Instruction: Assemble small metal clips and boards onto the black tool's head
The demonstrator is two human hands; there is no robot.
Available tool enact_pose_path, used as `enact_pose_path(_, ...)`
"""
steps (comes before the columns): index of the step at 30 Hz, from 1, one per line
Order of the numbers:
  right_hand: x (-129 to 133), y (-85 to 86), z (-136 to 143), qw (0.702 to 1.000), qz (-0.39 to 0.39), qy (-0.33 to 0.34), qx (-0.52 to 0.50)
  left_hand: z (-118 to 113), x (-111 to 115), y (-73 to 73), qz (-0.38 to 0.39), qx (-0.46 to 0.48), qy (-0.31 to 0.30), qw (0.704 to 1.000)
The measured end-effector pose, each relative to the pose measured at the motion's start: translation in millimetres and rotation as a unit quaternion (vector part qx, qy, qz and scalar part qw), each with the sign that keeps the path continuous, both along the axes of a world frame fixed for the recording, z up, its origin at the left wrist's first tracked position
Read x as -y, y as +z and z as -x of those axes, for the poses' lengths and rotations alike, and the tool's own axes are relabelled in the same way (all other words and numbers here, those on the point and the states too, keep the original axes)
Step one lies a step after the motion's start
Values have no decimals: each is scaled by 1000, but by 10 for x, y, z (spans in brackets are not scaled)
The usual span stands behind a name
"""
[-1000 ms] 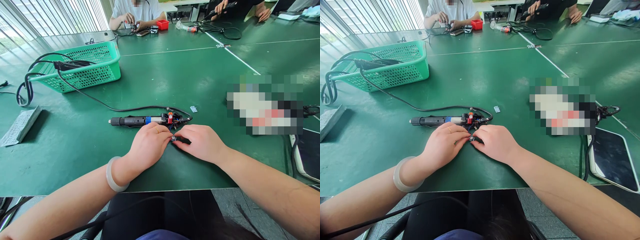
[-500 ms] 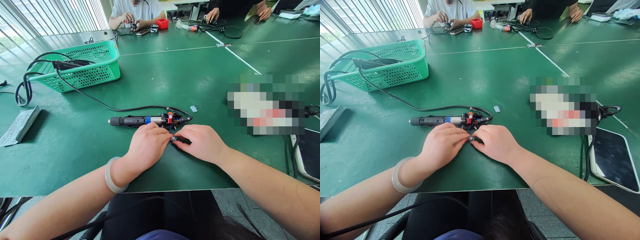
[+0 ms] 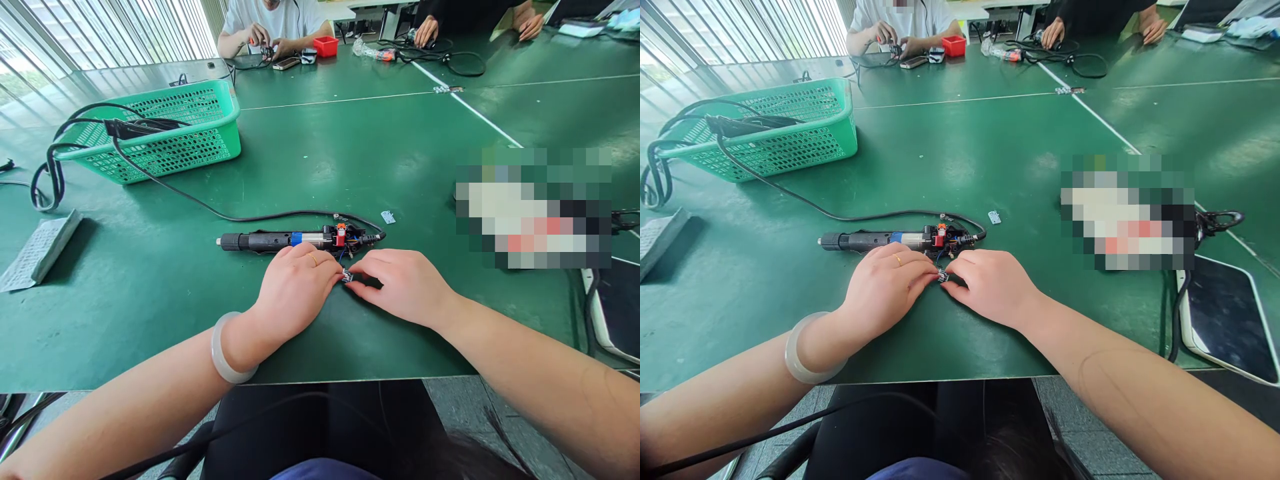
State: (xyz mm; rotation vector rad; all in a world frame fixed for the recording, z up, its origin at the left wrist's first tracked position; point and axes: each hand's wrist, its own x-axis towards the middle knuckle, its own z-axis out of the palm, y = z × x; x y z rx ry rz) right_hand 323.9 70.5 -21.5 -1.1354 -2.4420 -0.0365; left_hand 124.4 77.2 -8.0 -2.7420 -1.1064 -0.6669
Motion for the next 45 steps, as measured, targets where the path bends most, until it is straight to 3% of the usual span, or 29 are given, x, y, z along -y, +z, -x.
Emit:
enact_pose_path(27,9,4,5,1000,-1,2,9,-29,20,14,-27,-70,-39,996)
enact_pose_path(36,8,-4,3,1000,-13,-2,2,-5,-4,13,22,1,-3,1000)
enact_pose_path(45,7,-1,-7,1000,-6,-7,4,-2,-69,83,183,134,29,974)
